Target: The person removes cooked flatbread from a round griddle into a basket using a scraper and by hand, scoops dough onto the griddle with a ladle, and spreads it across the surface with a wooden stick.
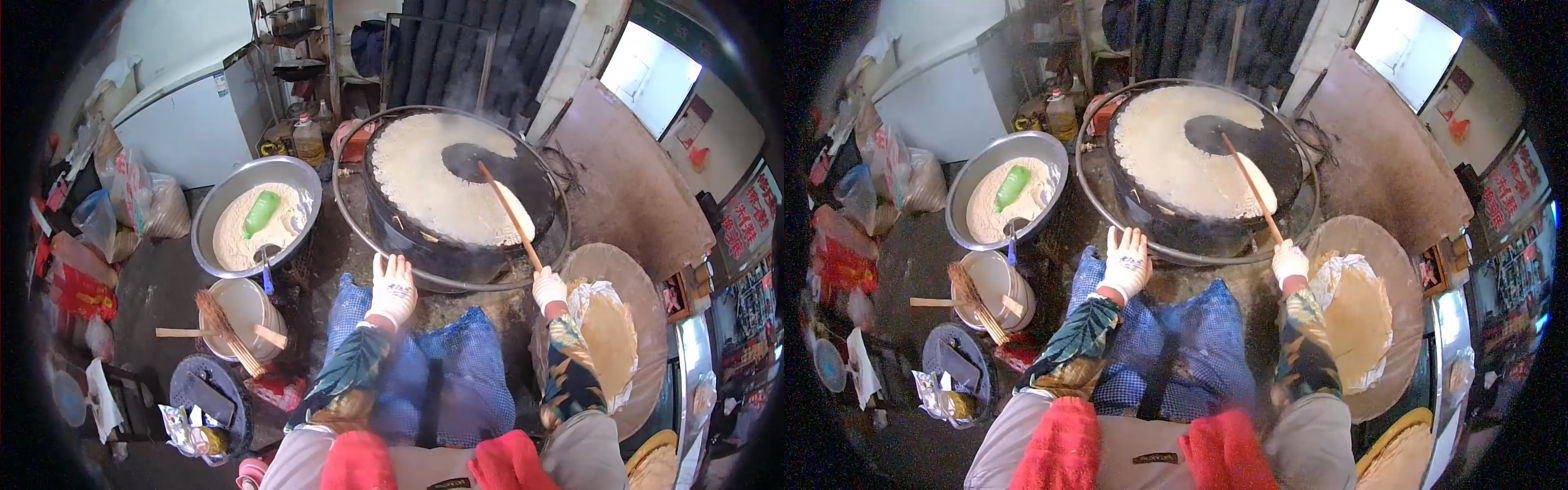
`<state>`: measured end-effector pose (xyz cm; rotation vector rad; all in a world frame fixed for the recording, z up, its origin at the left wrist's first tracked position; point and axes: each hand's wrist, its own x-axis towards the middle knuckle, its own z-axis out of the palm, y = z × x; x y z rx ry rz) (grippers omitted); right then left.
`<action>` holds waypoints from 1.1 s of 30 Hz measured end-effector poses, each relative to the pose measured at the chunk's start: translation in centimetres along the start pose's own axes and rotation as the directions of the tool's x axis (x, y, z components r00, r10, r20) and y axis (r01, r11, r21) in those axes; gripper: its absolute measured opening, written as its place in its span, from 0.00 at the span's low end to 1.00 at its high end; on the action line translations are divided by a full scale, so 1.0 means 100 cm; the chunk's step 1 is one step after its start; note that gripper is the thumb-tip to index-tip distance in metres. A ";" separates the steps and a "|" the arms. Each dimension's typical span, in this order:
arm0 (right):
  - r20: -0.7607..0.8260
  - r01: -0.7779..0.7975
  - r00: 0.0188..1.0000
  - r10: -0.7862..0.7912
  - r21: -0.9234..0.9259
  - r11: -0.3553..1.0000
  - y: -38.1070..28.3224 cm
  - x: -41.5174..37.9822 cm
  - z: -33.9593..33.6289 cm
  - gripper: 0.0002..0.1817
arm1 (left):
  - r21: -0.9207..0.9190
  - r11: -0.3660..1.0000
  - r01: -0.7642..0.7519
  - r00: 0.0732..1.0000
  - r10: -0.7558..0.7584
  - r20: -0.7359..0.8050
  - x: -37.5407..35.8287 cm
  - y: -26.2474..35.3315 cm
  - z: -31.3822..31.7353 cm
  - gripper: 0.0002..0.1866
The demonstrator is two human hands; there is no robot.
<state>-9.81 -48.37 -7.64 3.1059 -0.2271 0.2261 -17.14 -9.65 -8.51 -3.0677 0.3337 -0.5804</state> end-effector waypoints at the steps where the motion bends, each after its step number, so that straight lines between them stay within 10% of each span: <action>1: -0.030 0.037 0.999 -0.036 0.024 0.999 -0.005 0.002 -0.006 0.17 | -0.014 1.000 0.004 1.000 -0.004 0.007 0.000 -0.004 -0.002 0.29; 3: -0.038 0.098 0.995 -0.097 0.046 0.994 -0.025 -0.017 -0.032 0.17 | -0.024 0.999 0.034 0.974 -0.028 0.223 0.008 -0.011 -0.027 0.28; 14: -0.006 0.141 0.990 -0.142 -0.033 0.989 -0.022 -0.016 -0.029 0.15 | -0.017 0.990 0.143 0.964 -0.136 0.230 0.024 -0.049 -0.021 0.31; 20: -0.058 0.063 0.996 -0.063 0.011 0.998 -0.012 0.006 -0.007 0.16 | 0.127 0.976 0.175 0.980 -0.186 0.075 0.028 -0.064 0.000 0.28; 22: -0.137 0.180 0.975 -0.175 0.022 0.984 -0.025 -0.013 -0.020 0.16 | -0.039 0.985 0.166 0.972 -0.170 -0.164 0.029 -0.049 0.010 0.26; 23: 0.075 0.198 0.978 -0.196 -0.034 0.980 -0.043 -0.028 -0.044 0.18 | -0.164 0.983 0.084 0.965 -0.122 -0.232 0.027 -0.034 0.015 0.24; 26: 0.120 0.122 0.986 -0.112 -0.081 0.989 0.003 -0.008 0.008 0.18 | -0.189 0.976 -0.110 0.993 0.102 -0.051 0.004 0.024 -0.018 0.28; 33: 0.108 0.121 0.988 -0.113 -0.065 0.991 -0.025 -0.023 -0.039 0.19 | -0.003 0.998 -0.059 0.998 0.059 0.027 0.001 0.021 -0.007 0.22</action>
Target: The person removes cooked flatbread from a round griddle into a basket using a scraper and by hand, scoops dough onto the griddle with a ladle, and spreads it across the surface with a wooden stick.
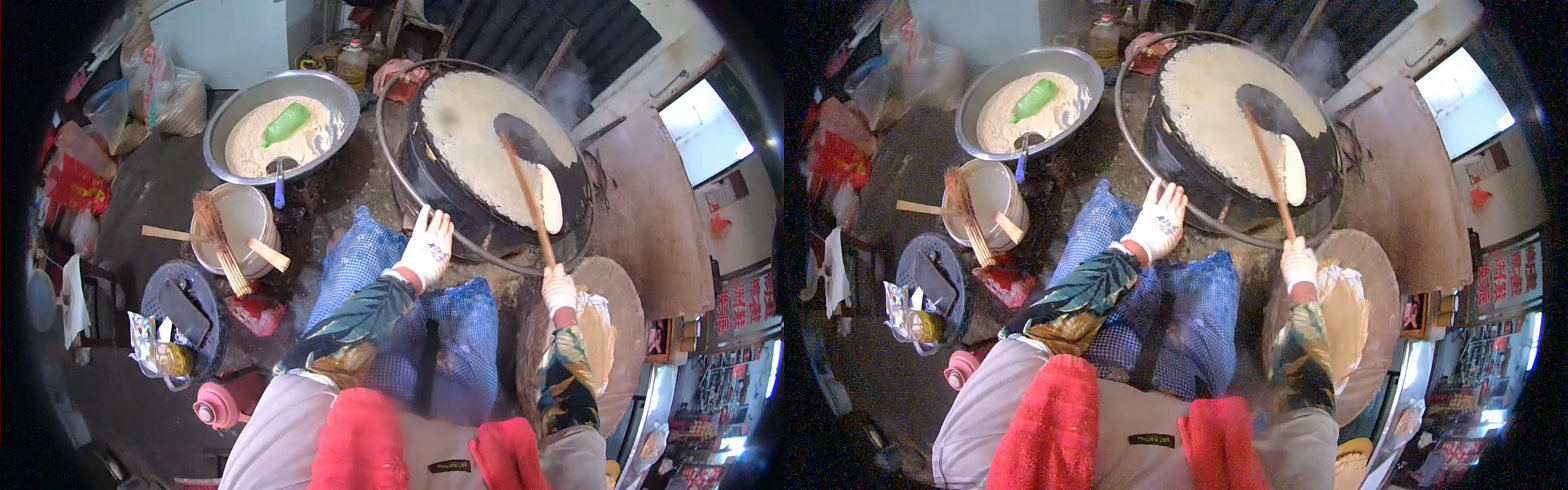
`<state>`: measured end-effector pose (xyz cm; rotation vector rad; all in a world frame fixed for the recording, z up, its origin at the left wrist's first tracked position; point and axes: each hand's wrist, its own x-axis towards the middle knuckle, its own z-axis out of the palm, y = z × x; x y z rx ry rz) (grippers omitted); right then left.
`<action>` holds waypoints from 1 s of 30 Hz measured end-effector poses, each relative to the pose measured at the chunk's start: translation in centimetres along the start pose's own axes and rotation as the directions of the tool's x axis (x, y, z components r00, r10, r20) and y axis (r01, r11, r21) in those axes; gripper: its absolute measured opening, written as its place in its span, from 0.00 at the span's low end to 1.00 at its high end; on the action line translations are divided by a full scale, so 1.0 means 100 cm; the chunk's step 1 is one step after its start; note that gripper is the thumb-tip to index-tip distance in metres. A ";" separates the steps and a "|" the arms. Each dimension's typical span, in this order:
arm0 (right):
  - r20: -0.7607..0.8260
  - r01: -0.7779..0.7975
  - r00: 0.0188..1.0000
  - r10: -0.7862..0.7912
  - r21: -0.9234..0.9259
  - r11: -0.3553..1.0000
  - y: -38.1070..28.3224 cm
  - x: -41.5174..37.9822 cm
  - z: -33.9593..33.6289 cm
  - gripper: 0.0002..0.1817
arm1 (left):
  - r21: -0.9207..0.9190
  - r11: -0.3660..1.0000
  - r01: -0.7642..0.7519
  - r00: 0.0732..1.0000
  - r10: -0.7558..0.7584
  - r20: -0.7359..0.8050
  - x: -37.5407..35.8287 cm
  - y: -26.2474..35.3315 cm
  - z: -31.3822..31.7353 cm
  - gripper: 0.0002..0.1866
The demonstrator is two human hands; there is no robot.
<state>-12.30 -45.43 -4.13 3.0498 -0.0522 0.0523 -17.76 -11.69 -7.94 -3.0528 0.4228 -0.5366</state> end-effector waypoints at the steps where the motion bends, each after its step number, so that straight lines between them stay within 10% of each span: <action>1: -0.019 -0.048 0.999 0.048 -0.002 0.999 0.017 0.006 0.029 0.19 | -0.014 1.000 0.016 1.000 -0.016 -0.021 0.000 -0.001 0.011 0.21; 8: -0.161 -0.002 0.987 0.011 0.059 0.998 0.006 0.006 0.018 0.19 | 0.061 0.998 0.011 0.999 -0.008 -0.047 0.003 -0.027 0.019 0.25; 11: 0.007 -0.135 0.991 0.137 0.228 0.964 0.038 0.016 0.059 0.18 | 0.062 0.998 0.029 0.999 -0.026 -0.043 0.005 -0.034 0.019 0.27; 23: -0.044 -0.129 0.990 0.133 0.086 0.988 0.022 0.021 0.010 0.18 | 0.129 0.985 0.112 0.994 -0.113 -0.001 0.015 -0.082 0.030 0.29; 27: -0.107 0.051 0.993 -0.043 0.075 0.996 -0.004 -0.007 0.000 0.17 | 0.008 0.975 0.220 0.963 -0.219 0.158 0.018 -0.052 -0.035 0.33; 30: 0.000 -0.148 0.989 0.150 0.115 0.982 0.012 0.009 0.015 0.18 | -0.229 0.973 0.012 0.998 0.004 0.070 0.008 0.000 -0.031 0.33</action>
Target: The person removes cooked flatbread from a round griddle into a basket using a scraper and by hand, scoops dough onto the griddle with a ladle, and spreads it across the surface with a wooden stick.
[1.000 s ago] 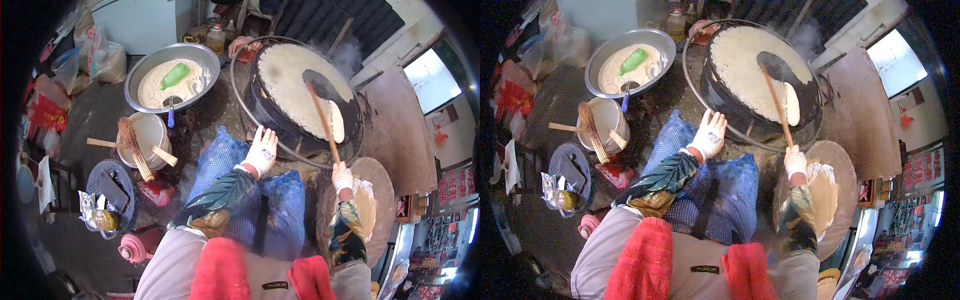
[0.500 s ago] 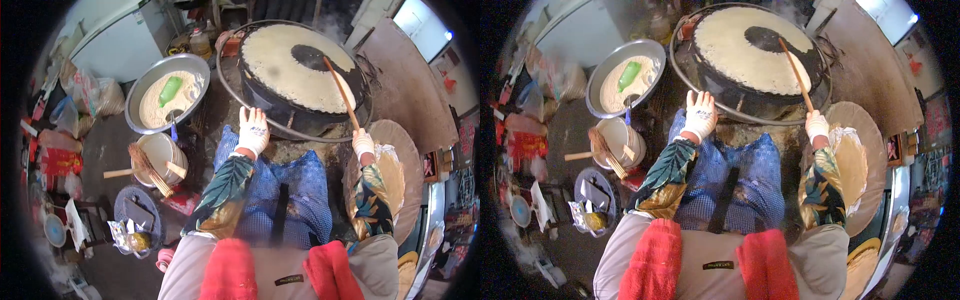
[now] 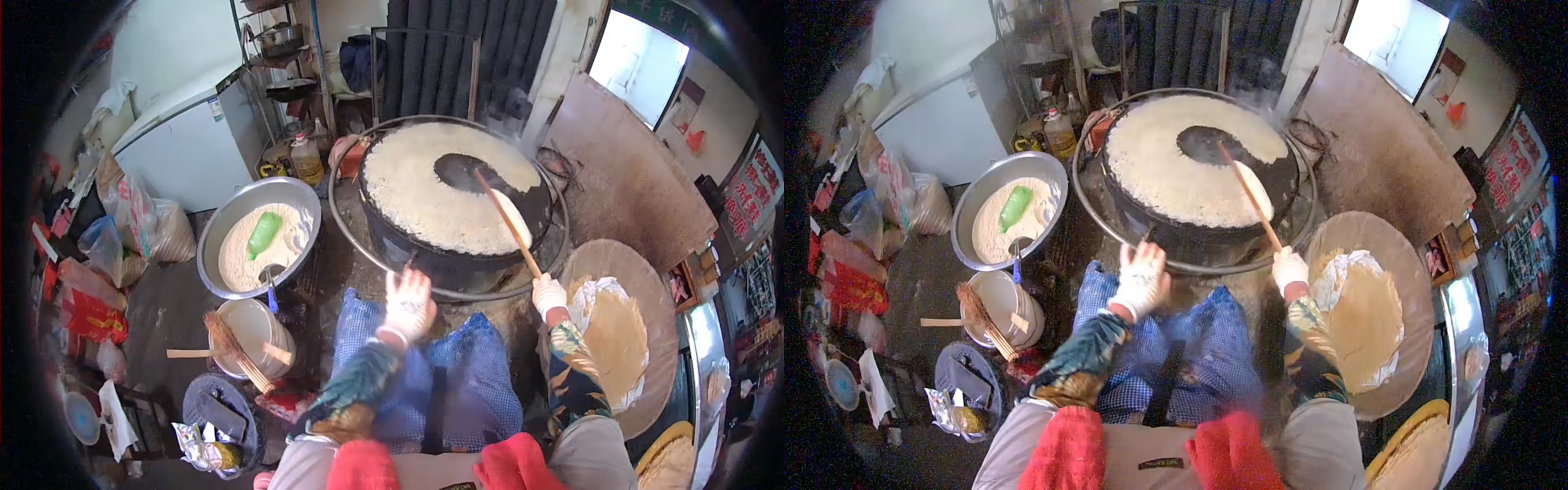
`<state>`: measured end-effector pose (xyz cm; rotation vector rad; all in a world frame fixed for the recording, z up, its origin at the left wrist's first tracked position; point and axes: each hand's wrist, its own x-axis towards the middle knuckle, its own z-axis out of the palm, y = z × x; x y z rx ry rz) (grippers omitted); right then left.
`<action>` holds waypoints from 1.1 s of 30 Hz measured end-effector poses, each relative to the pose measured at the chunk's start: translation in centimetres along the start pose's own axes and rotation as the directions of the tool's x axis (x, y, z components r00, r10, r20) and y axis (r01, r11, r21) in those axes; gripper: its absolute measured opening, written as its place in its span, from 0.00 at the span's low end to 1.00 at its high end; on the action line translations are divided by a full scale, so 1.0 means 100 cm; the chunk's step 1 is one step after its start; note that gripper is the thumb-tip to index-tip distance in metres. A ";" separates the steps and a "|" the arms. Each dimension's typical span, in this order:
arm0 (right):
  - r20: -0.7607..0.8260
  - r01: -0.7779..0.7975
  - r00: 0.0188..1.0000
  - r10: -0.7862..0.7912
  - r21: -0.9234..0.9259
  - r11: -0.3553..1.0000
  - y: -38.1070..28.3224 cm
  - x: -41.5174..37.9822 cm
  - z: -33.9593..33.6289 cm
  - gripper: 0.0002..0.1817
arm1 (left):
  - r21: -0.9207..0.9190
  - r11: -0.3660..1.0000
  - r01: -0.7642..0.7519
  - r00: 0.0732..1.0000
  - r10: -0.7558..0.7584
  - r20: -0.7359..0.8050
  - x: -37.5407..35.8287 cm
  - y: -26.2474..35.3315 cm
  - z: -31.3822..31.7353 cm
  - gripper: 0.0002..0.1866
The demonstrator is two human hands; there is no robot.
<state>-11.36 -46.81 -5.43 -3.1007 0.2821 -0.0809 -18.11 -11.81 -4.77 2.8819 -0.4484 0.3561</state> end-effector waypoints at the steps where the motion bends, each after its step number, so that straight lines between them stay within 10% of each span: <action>1: -0.058 -0.037 0.998 0.038 0.018 0.999 0.006 0.007 0.006 0.18 | -0.026 0.997 -0.067 0.997 0.066 -0.034 -0.006 0.011 0.016 0.33; 7: 0.086 0.167 0.983 -0.162 -0.048 0.985 -0.004 -0.018 -0.003 0.19 | 0.120 0.993 -0.019 0.993 0.033 -0.114 -0.011 0.005 0.032 0.33; 9: -0.003 -0.042 0.999 0.042 0.022 0.999 0.014 -0.006 0.008 0.20 | 0.165 0.986 -0.026 0.995 0.042 -0.095 -0.010 -0.001 0.026 0.32; 20: -0.105 0.043 0.994 -0.041 0.019 0.999 0.009 0.021 0.011 0.19 | 0.266 0.959 0.098 0.978 -0.143 0.154 -0.001 -0.025 -0.004 0.28; 22: -0.086 0.094 0.992 -0.093 0.009 0.996 -0.005 0.006 -0.003 0.18 | 0.221 0.971 0.096 0.990 -0.069 -0.126 -0.003 -0.042 0.016 0.27; 33: -0.153 0.200 0.966 -0.209 -0.069 0.977 -0.024 -0.009 -0.001 0.16 | 0.165 0.967 0.195 0.960 -0.153 -0.236 0.011 -0.058 0.017 0.24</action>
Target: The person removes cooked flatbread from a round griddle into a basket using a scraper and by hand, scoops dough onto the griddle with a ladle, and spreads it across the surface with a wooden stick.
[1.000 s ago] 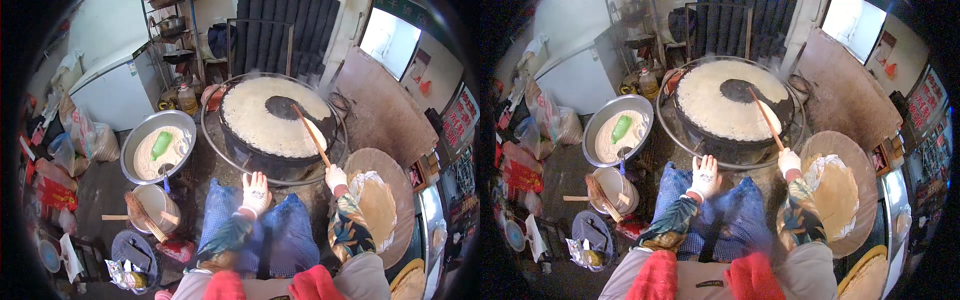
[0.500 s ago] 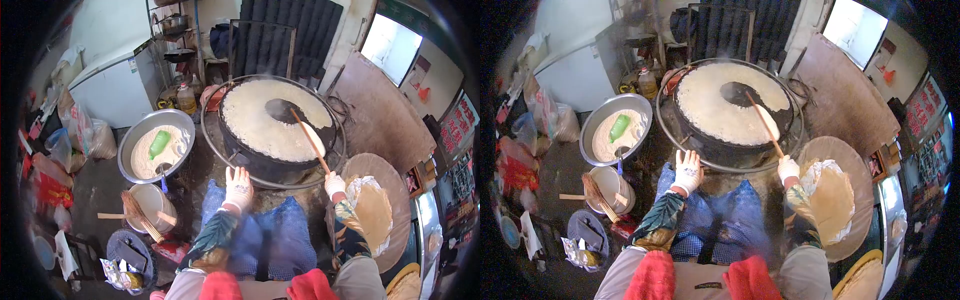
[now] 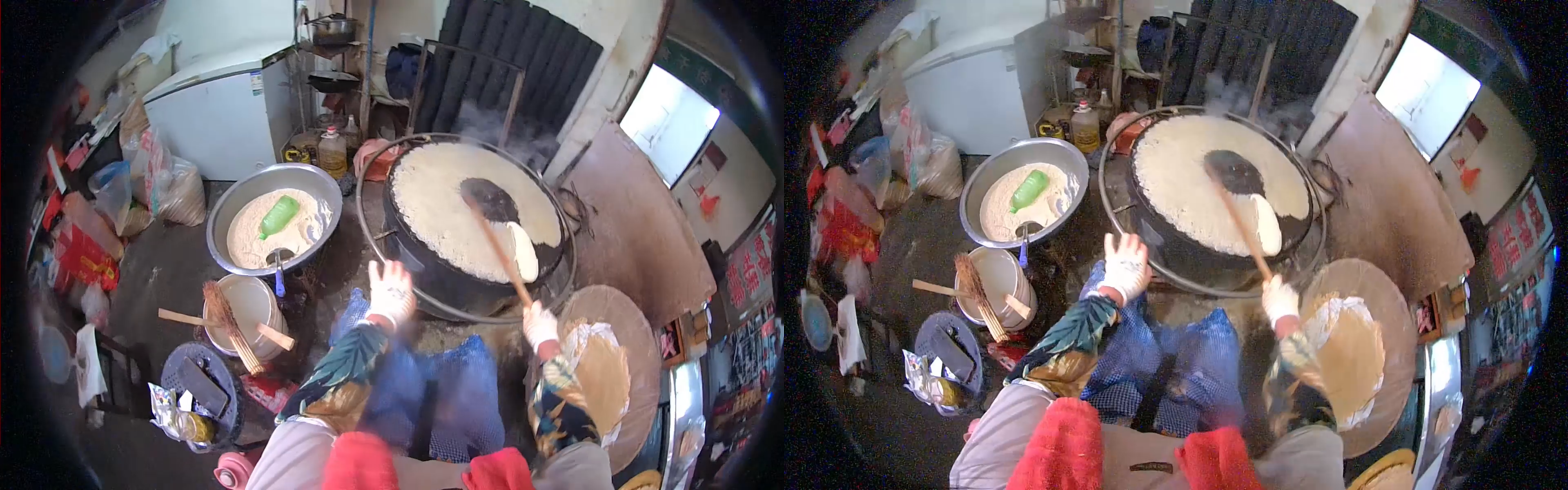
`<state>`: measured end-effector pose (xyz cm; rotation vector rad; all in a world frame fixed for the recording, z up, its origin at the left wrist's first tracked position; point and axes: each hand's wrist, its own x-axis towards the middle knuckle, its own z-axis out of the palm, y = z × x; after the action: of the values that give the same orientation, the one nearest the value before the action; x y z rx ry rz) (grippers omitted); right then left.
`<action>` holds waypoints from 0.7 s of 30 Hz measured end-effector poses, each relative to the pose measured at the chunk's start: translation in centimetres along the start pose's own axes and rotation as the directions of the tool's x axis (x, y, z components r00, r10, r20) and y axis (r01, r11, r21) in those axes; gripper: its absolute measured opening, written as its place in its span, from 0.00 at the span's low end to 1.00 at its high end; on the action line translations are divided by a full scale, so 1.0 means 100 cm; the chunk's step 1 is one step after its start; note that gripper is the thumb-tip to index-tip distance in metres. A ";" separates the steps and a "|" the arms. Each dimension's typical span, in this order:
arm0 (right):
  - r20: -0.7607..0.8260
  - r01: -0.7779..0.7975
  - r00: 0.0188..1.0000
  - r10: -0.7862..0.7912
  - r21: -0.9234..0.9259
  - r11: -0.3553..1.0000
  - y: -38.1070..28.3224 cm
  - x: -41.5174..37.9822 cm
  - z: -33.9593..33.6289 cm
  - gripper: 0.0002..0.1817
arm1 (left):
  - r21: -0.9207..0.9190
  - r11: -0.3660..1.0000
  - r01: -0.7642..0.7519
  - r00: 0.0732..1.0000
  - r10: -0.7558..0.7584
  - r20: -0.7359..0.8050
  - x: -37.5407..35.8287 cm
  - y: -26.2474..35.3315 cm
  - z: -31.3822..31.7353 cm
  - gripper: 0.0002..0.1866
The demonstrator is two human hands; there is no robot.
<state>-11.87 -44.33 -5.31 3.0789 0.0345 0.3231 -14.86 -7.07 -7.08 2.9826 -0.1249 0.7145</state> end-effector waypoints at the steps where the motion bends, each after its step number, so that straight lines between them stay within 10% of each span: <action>1: -0.004 -0.024 1.000 0.024 0.029 0.999 0.008 0.003 0.013 0.15 | -0.056 0.994 -0.091 0.989 0.083 -0.123 -0.004 0.018 -0.015 0.20; 7: 0.084 -0.107 0.991 0.100 0.083 0.991 0.014 0.018 0.002 0.18 | -0.048 0.987 -0.157 0.968 0.163 0.192 -0.031 0.073 -0.006 0.34; 10: 0.230 -0.004 0.973 0.006 -0.006 1.000 0.000 -0.001 -0.001 0.18 | 0.066 0.979 -0.193 0.970 0.180 0.166 -0.034 0.058 0.011 0.31; 13: 0.089 -0.174 0.982 0.168 0.061 0.983 0.029 0.010 0.020 0.18 | 0.055 0.981 -0.185 0.971 0.174 0.163 -0.025 0.047 0.003 0.26; 21: -0.010 -0.028 1.000 0.028 -0.013 1.000 0.039 0.019 0.041 0.17 | 0.089 0.990 -0.106 0.989 0.096 0.112 -0.018 0.016 0.014 0.27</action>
<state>-9.06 -48.37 -8.75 3.0672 -0.0101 0.3383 -16.01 -8.67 -9.02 3.1256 -0.2575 0.5845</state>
